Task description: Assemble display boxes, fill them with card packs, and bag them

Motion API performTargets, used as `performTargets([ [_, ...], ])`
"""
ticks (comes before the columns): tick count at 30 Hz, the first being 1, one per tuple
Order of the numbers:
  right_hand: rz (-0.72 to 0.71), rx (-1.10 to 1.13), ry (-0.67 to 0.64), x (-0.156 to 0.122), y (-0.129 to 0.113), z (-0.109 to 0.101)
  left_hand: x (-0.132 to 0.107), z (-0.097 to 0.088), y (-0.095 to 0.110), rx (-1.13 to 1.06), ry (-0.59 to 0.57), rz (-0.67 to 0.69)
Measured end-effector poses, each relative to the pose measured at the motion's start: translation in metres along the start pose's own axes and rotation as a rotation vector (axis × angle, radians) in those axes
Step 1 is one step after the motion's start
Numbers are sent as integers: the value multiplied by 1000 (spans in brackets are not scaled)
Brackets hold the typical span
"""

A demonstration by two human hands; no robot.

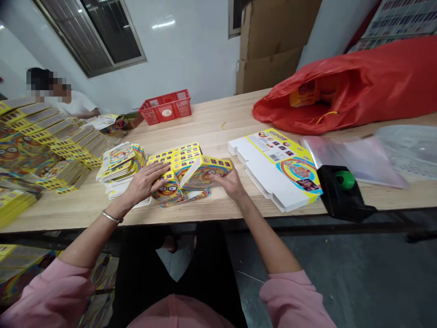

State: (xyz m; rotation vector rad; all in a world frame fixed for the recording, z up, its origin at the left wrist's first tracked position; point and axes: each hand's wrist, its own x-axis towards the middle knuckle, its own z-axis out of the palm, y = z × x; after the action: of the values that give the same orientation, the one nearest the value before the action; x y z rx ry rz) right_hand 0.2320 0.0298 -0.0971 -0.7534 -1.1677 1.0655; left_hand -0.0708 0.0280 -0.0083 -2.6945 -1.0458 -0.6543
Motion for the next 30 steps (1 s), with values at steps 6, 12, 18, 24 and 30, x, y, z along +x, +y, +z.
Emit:
performTargets([
  [6, -3, -201, -118, 12, -13, -4, 0, -2, 2, -18, 6, 13],
  [12, 50, -261, -211, 17, -23, 4, 0, 1, 1, -5, 19, 38],
  [18, 63, -408, -294, 16, -39, 13, 1, 2, 2, -2, 32, 30],
  [24, 18, -557, -335, 9, -49, 24, 0, 5, 2, 0, 25, -30],
  [30, -384, -1037, -183, 9, -81, 28, -2, 2, 1, 55, 43, 11],
])
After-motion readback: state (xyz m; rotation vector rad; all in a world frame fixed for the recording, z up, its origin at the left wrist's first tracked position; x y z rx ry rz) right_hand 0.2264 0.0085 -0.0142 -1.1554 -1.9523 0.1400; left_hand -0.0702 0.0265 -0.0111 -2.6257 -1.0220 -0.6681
